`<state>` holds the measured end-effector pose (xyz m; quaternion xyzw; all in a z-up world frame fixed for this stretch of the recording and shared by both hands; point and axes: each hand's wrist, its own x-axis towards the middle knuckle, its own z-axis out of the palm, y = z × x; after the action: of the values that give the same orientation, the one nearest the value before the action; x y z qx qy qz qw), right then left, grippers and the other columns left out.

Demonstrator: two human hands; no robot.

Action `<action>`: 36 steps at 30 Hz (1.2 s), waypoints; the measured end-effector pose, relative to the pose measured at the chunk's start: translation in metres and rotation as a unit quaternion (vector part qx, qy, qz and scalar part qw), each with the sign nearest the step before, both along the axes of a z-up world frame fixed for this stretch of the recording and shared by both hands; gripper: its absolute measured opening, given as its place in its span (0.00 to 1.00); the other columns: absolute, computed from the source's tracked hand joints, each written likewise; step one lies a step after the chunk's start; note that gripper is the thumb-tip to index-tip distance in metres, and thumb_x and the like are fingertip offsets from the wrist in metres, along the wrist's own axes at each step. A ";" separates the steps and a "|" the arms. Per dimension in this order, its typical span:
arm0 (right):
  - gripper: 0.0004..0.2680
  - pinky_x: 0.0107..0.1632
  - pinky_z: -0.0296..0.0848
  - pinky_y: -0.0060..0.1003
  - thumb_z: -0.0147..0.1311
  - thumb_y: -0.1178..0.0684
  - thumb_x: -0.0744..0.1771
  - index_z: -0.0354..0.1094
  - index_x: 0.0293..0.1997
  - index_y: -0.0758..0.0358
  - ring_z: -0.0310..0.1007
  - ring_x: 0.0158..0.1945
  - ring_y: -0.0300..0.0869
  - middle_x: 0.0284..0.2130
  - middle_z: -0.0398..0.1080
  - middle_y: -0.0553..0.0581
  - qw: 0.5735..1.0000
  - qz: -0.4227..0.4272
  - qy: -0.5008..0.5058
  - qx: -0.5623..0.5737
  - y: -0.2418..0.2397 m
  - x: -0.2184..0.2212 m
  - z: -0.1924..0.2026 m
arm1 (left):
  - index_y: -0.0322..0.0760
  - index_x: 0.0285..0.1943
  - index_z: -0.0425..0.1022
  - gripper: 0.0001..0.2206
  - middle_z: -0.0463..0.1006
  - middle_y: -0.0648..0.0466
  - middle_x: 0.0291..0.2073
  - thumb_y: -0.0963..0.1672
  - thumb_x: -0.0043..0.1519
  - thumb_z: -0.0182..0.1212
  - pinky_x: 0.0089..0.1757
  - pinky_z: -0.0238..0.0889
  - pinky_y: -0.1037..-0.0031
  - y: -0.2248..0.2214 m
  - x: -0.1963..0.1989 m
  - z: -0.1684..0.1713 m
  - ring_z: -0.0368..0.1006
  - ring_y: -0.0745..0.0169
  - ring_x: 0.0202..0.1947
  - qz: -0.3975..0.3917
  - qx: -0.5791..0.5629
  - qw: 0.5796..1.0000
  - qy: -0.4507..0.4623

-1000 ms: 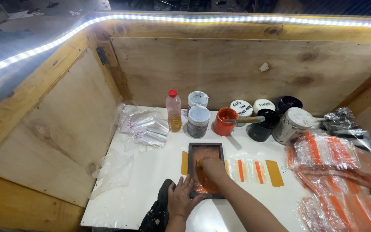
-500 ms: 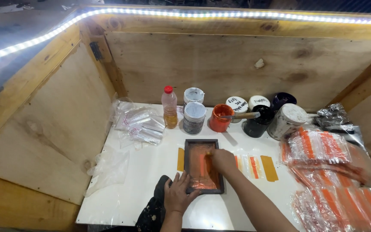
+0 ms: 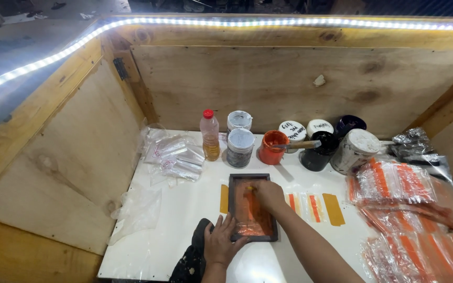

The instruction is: Manual stenciling of paper bags using a squeegee and orange ink on a production table.

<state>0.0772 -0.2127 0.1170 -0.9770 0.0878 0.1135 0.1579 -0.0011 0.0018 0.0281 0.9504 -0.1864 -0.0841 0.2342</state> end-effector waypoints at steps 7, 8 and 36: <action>0.04 0.38 0.75 0.41 0.52 0.54 0.65 0.74 0.39 0.51 0.78 0.39 0.48 0.37 0.78 0.52 0.993 0.080 -0.020 -0.082 -0.010 0.022 -0.057 | 0.53 0.69 0.70 0.34 0.59 0.66 0.74 0.65 0.58 0.59 0.65 0.39 0.50 0.000 0.003 -0.009 0.50 0.61 0.75 -0.002 0.000 1.000 -0.021; 0.06 0.36 0.77 0.43 0.52 0.60 0.66 0.73 0.43 0.54 0.79 0.37 0.50 0.36 0.78 0.53 0.982 0.120 -0.014 -0.147 -0.010 0.020 -0.068 | 0.54 0.70 0.69 0.35 0.57 0.67 0.75 0.66 0.59 0.56 0.65 0.38 0.51 0.000 0.002 -0.005 0.48 0.62 0.76 -0.004 0.023 1.000 -0.004; 0.09 0.42 0.72 0.36 0.51 0.45 0.69 0.77 0.48 0.49 0.77 0.43 0.43 0.42 0.79 0.49 0.995 -0.002 0.072 0.075 0.001 -0.054 0.022 | 0.54 0.74 0.63 0.40 0.57 0.69 0.75 0.69 0.57 0.53 0.67 0.38 0.49 -0.001 -0.002 -0.006 0.46 0.63 0.76 0.003 0.056 0.998 -0.003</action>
<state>0.0235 -0.2116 0.1394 -0.9515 0.0925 0.1893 0.2243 -0.0031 0.0007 0.0218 0.9628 -0.1794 -0.0906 0.1806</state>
